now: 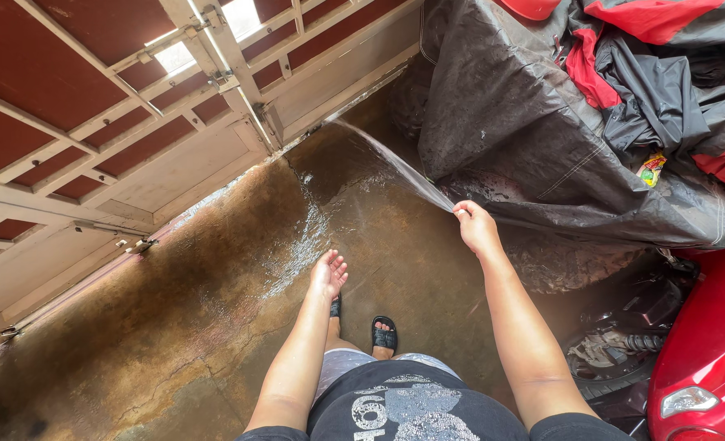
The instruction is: The person uses a hose to spray water on the floor and a pair of beige clogs in a garage. They rinse the clogs and then continue spraying the floor around parked scooters and a covered vehicle.
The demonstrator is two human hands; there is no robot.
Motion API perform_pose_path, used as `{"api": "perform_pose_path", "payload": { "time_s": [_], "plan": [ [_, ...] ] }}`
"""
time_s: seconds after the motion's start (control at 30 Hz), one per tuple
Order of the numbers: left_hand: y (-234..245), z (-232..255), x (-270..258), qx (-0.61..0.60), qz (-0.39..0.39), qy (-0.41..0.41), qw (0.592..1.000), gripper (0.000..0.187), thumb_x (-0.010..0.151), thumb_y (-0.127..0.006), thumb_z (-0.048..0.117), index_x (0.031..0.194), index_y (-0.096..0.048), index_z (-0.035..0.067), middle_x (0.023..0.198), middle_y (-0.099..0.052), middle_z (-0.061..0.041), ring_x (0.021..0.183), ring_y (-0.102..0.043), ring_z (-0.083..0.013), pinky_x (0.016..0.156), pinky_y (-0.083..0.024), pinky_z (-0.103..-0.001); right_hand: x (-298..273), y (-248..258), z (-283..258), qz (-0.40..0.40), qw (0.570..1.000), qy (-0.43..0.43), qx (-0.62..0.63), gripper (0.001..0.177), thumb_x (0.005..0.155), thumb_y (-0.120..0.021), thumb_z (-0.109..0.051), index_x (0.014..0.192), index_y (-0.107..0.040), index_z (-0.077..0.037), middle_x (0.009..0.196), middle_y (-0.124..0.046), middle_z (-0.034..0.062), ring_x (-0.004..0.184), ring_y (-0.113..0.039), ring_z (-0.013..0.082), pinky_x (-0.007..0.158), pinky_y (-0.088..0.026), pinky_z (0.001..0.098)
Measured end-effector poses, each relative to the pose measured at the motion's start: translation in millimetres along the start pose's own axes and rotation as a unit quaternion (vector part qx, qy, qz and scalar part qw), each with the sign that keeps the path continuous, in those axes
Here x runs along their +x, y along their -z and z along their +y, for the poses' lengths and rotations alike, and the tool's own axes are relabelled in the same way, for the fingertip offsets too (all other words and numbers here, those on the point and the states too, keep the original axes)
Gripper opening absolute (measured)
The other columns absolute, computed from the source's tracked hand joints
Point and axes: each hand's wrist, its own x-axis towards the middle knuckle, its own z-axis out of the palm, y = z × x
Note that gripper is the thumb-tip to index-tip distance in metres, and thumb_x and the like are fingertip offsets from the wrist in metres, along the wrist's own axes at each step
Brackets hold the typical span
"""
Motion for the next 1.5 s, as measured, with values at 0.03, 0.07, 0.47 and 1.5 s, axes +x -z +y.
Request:
{"api": "perform_pose_path", "payload": {
  "time_s": [0.03,0.07,0.47,1.5],
  "plan": [
    [0.7,-0.5,-1.0,0.0,-0.001,-0.002,1.0,0.018,0.096,-0.065,0.04,0.1,-0.067,0.023,0.091,-0.065,0.004,0.082,-0.061,-0.015,0.076,-0.047,-0.036,-2.0,0.5,-1.8,-0.002,1.0,-0.009,-0.003,0.017,0.103,-0.054,-0.022,0.108,-0.07,-0.017,0.063,-0.053,-0.0013,0.048,-0.042,0.0089,0.045,-0.036,0.0309],
    [1.4,-1.4,-2.3,-0.001,-0.002,-0.003,1.0,0.018,0.096,-0.065,0.04,0.1,-0.067,0.023,0.091,-0.065,0.004,0.082,-0.061,-0.015,0.076,-0.047,-0.037,-4.1,0.9,-3.2,-0.004,1.0,-0.017,-0.007,0.017,0.103,-0.054,-0.022,0.108,-0.07,-0.017,0.062,-0.053,-0.0014,0.046,-0.041,0.0092,0.044,-0.035,0.0312],
    [8.5,-14.7,-15.6,-0.001,-0.008,-0.007,1.0,0.018,0.096,-0.064,0.04,0.1,-0.067,0.023,0.091,-0.065,0.004,0.082,-0.061,-0.015,0.076,-0.047,-0.037,-24.3,6.4,-2.8,-0.022,0.999,-0.025,-0.005,0.016,0.104,-0.054,-0.024,0.106,-0.069,-0.019,0.058,-0.048,-0.0032,0.043,-0.036,0.0087,0.04,-0.03,0.0317],
    [15.4,-27.0,-19.4,0.012,-0.024,0.0,1.0,0.019,0.096,-0.064,0.041,0.098,-0.068,0.023,0.09,-0.066,0.005,0.082,-0.061,-0.0147,0.077,-0.048,-0.037,-44.5,3.5,-4.5,-0.055,0.998,-0.023,0.012,0.014,0.103,-0.056,-0.024,0.103,-0.07,-0.019,0.055,-0.042,-0.0047,0.041,-0.032,0.0074,0.038,-0.025,0.0298]
  ]
}}
